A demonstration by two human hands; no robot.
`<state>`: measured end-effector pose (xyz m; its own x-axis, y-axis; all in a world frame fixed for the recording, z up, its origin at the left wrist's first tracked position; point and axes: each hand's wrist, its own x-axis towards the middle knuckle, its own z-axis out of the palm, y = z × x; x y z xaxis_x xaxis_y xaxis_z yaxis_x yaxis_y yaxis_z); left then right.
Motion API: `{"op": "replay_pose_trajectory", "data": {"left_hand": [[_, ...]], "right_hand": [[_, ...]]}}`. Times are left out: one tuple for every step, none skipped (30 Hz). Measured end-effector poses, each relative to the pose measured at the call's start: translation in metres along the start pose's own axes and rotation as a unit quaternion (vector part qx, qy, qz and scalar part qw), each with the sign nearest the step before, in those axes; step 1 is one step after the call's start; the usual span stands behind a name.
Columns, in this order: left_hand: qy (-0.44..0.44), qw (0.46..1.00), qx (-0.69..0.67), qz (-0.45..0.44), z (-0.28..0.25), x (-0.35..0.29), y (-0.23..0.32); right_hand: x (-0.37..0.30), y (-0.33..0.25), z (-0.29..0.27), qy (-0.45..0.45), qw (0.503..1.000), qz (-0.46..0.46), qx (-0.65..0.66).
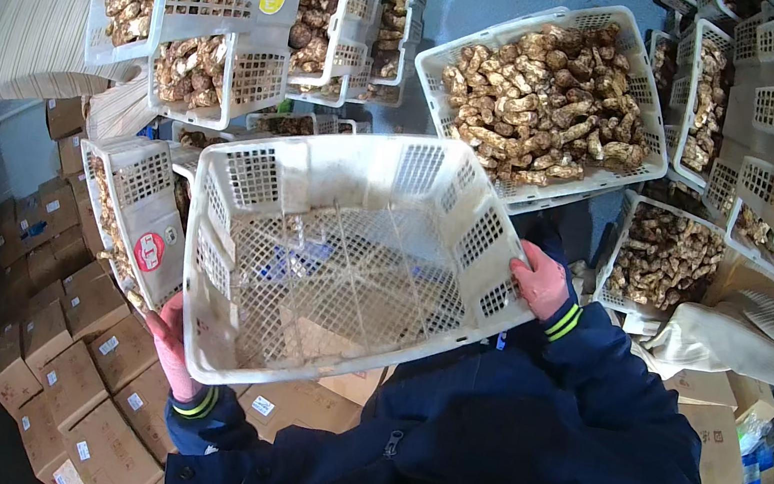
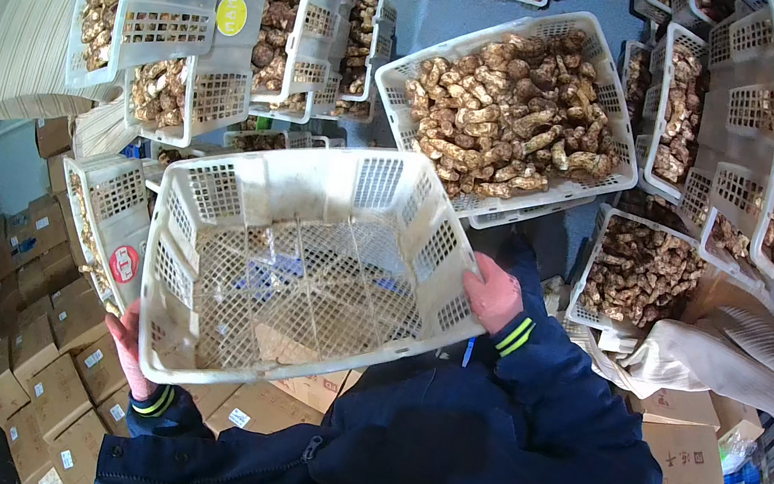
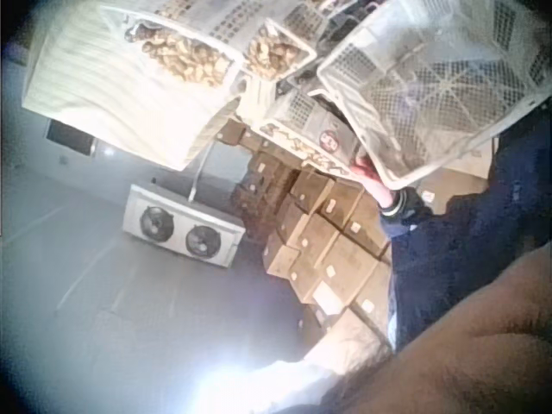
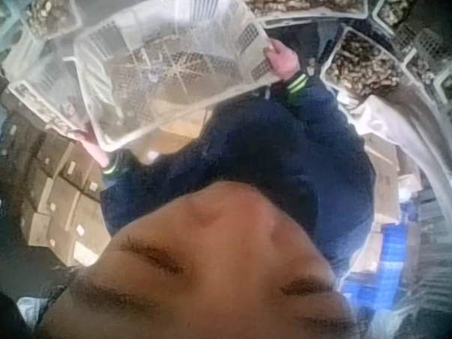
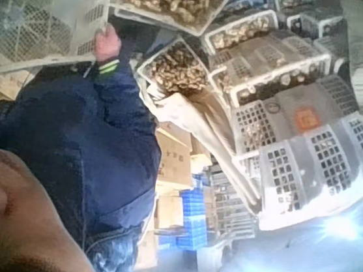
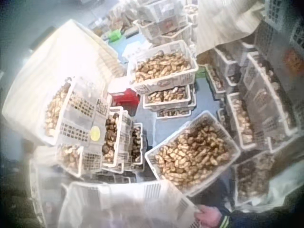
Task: The person sorts ginger roots by transferring them between plastic crates, picking up individual roots to inspect them, and placing them into different containers.
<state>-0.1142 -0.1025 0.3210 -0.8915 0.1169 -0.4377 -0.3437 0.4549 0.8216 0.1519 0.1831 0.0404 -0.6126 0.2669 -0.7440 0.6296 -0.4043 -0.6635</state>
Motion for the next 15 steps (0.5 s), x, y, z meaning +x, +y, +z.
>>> {"op": "replay_pose_trajectory", "data": {"left_hand": [[-0.028, 0.999, 0.030, -0.013, -0.004, -0.002, 0.000], [-0.015, 0.993, 0.115, -0.039, -0.028, -0.002, -0.019], [-0.003, 0.979, 0.195, -0.065, -0.050, -0.002, -0.037], [0.013, 0.941, 0.314, -0.129, -0.044, -0.009, -0.037], [0.025, 0.946, 0.286, -0.150, -0.061, -0.010, -0.061], [0.045, 0.949, 0.263, -0.168, -0.071, -0.015, -0.086], [0.064, 0.951, 0.239, -0.188, -0.076, -0.022, -0.107], [0.084, 0.952, 0.223, -0.193, -0.075, -0.032, -0.123], [0.102, 0.951, 0.210, -0.202, -0.065, -0.042, -0.133], [0.154, 0.950, 0.203, -0.178, -0.052, -0.046, -0.143], [0.161, 0.948, 0.203, -0.186, -0.051, -0.047, -0.151], [0.163, 0.948, 0.197, -0.189, -0.049, -0.048, -0.160], [0.162, 0.949, 0.191, -0.192, -0.046, -0.045, -0.169], [0.189, 0.946, 0.194, -0.179, -0.046, -0.048, -0.176], [0.220, 0.936, 0.223, -0.163, -0.053, -0.053, -0.183]], "right_hand": [[0.008, 0.004, 0.006, 0.023, 0.999, -0.012, -0.044], [0.016, 0.006, 0.010, 0.027, 0.996, -0.035, -0.072], [0.023, 0.003, 0.010, 0.033, 0.993, -0.059, -0.101], [0.032, -0.001, 0.011, 0.023, 0.987, -0.068, -0.143], [0.043, -0.021, 0.007, -0.072, 0.995, -0.032, -0.058], [0.064, -0.015, 0.004, -0.052, 0.987, -0.122, -0.093], [0.088, -0.004, 0.002, -0.032, 0.969, -0.208, -0.127], [0.117, -0.004, 0.005, 0.052, 0.937, -0.268, -0.219], [0.140, -0.009, 0.004, 0.135, 0.887, -0.320, -0.305], [0.166, -0.016, 0.004, 0.158, 0.837, -0.334, -0.405], [0.186, -0.021, -0.002, 0.183, 0.774, -0.339, -0.503], [0.211, 0.000, -0.009, 0.154, 0.739, -0.311, -0.577], [0.231, 0.023, -0.019, 0.124, 0.699, -0.276, -0.648], [0.235, 0.020, -0.019, 0.107, 0.688, -0.283, -0.659], [0.231, 0.010, -0.023, 0.093, 0.706, -0.299, -0.635]]}}
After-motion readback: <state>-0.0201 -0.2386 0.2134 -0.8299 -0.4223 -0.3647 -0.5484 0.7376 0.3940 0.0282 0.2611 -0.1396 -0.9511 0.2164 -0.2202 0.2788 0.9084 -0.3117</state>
